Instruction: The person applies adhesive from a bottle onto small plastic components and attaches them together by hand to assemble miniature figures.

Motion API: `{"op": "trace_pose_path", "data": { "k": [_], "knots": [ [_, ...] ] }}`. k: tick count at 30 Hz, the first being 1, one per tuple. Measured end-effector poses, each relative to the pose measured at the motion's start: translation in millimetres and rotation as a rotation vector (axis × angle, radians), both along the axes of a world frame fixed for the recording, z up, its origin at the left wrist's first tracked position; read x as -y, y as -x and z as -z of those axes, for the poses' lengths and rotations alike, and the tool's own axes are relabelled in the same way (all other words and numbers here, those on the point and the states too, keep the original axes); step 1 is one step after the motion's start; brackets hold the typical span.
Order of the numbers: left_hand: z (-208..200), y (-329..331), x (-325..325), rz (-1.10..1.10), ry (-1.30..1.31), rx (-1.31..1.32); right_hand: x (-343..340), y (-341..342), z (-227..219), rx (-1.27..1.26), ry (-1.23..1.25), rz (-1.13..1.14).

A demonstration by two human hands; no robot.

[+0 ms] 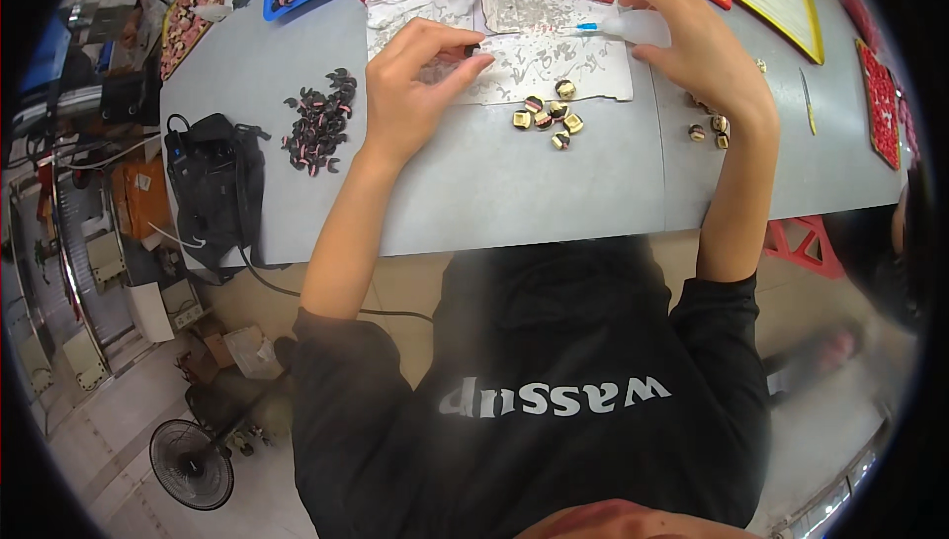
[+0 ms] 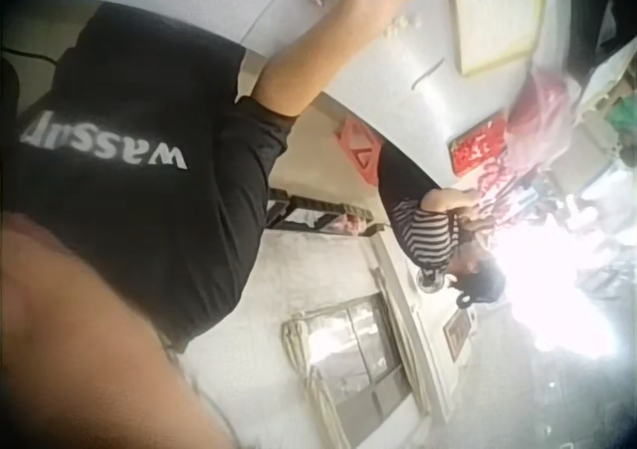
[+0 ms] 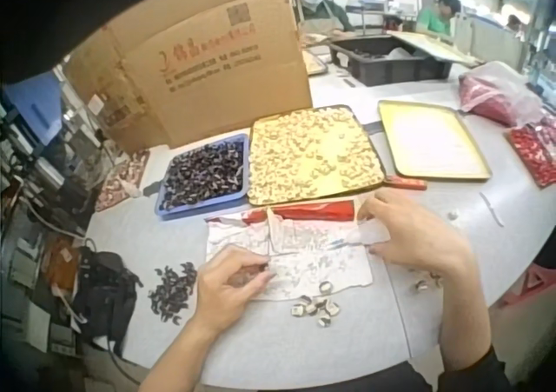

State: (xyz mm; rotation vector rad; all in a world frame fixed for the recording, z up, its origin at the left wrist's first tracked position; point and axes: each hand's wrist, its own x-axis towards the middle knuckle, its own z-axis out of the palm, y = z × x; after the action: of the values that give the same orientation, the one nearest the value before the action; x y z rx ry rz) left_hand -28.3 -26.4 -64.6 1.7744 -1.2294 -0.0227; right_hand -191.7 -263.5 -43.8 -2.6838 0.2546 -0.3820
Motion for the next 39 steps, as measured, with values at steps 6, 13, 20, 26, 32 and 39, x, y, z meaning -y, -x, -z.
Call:
{"op": "trace_pose_path", "data": {
  "k": [6,13,20,26,32,39],
  "knots": [
    [-2,2,-3,0.072,-0.034,-0.026,2,0,-4,-0.048,-0.009,-0.034],
    [2,2,-3,0.154,0.044,-0.164,1,-4,-18,0.027,-0.08,-0.13],
    [-3,9,-3,0.187,0.128,-0.648,-19,-15,-23,0.192,-0.566,-0.085],
    [-2,4,-6,0.148,0.155,-0.925,-16,-20,-7,0.08,-0.309,-0.111],
    [-2,6,-5,0.164,0.159,-0.989,-6,-18,-8,0.045,-0.191,-0.017],
    [-1,3,-9,0.141,0.2,-1.015,-1,-18,-6,0.037,-0.147,0.078]
  ]
}}
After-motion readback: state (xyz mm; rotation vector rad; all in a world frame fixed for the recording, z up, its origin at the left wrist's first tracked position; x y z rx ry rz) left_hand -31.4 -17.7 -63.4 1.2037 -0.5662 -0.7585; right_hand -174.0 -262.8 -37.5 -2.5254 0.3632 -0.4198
